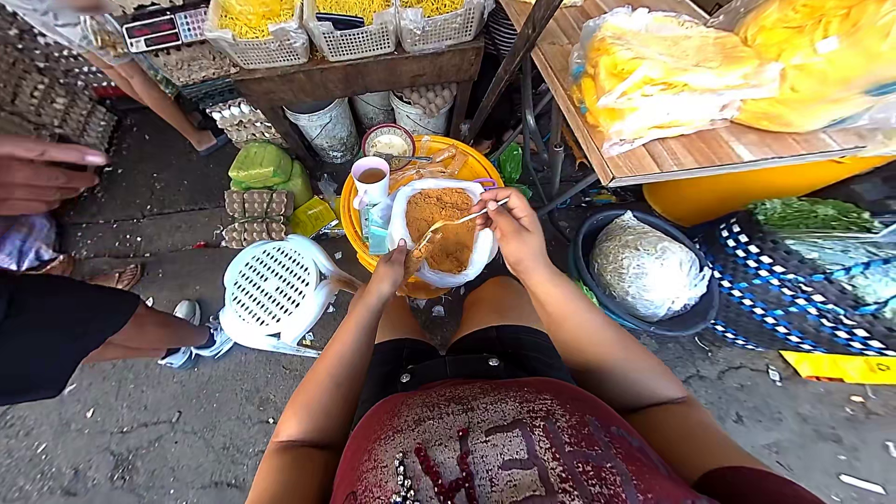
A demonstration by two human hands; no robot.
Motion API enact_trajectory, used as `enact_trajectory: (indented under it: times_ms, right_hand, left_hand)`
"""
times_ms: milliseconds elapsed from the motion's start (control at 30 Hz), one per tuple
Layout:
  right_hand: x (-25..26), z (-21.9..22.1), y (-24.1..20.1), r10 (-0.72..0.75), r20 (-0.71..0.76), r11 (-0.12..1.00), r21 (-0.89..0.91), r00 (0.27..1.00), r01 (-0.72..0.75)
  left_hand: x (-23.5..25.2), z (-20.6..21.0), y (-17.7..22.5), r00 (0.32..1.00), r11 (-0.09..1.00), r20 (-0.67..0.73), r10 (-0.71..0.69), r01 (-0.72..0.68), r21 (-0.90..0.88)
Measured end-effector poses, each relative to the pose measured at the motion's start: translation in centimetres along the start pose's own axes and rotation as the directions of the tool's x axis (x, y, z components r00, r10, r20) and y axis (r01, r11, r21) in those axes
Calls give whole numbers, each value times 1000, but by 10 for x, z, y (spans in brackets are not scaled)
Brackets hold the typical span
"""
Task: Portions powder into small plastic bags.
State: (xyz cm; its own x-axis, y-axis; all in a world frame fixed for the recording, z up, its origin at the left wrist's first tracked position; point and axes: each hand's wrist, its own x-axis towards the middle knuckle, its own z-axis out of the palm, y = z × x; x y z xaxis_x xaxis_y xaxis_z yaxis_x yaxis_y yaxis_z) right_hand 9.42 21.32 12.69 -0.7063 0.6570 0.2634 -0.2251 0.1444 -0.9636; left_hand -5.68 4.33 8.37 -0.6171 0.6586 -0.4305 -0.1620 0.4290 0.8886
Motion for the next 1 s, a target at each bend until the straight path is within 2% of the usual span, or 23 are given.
enact_trajectory:
  times_ms: [67,133,200,233,267,333,367,400,500,600,667,733,833,933,1000]
  right_hand:
    - [1,-10,5,-3,-109,999,-35,994,-1]
    - [-3,-18,18,91,-197,981,-153,976,-122]
    - [-11,-22,34,235,-200,872,-390,951,-297]
    - [-17,-22,39,265,-190,776,-539,945,-326]
    - [-24,-20,43,215,-193,681,-673,957,-289]
    - [-35,-13,42,-52,-160,576,-811,986,-101]
    - [-37,-9,34,-127,-118,597,-802,985,-19]
    - [-39,-5,23,-116,-61,658,-752,991,31]
    - [-32,8,-11,42,158,850,-524,987,48]
    - [-20,7,-34,-80,180,880,-450,980,155]
    - [-14,-9,-62,-168,161,843,-488,973,227]
    - [-14,-35,-97,-219,154,769,-581,964,267]
    - [-29,-73,-136,-282,148,627,-720,948,298]
    - [-43,-96,-138,-296,71,565,-791,953,235]
    - [-44,-104,-113,-246,24,528,-835,969,154]
  left_hand:
    - [-1,-2,-2,1000,1000,4,-2,2,5]
    - [-2,-4,-6,999,998,31,11,-9,-60]
    - [0,-7,-14,994,979,106,38,-16,-204]
    - [0,-8,-17,986,964,157,51,-8,-266]
    - [-2,-8,-17,978,956,199,65,-4,-293]
    - [-7,-6,-13,963,946,259,81,8,-324]
    - [-9,-3,-10,957,940,280,79,22,-339]
    - [-12,0,-6,952,934,296,75,38,-356]
    - [-15,16,4,930,924,360,79,68,-377]
    - [-18,33,17,868,918,473,153,53,-393]
    - [-18,41,22,801,951,560,213,-38,-307]
    - [-20,48,23,803,984,568,179,-154,-93]
    - [-25,50,32,798,948,584,150,-284,145]
    - [-18,49,45,809,876,534,246,-421,234]
    - [-12,46,56,837,800,455,304,-484,354]
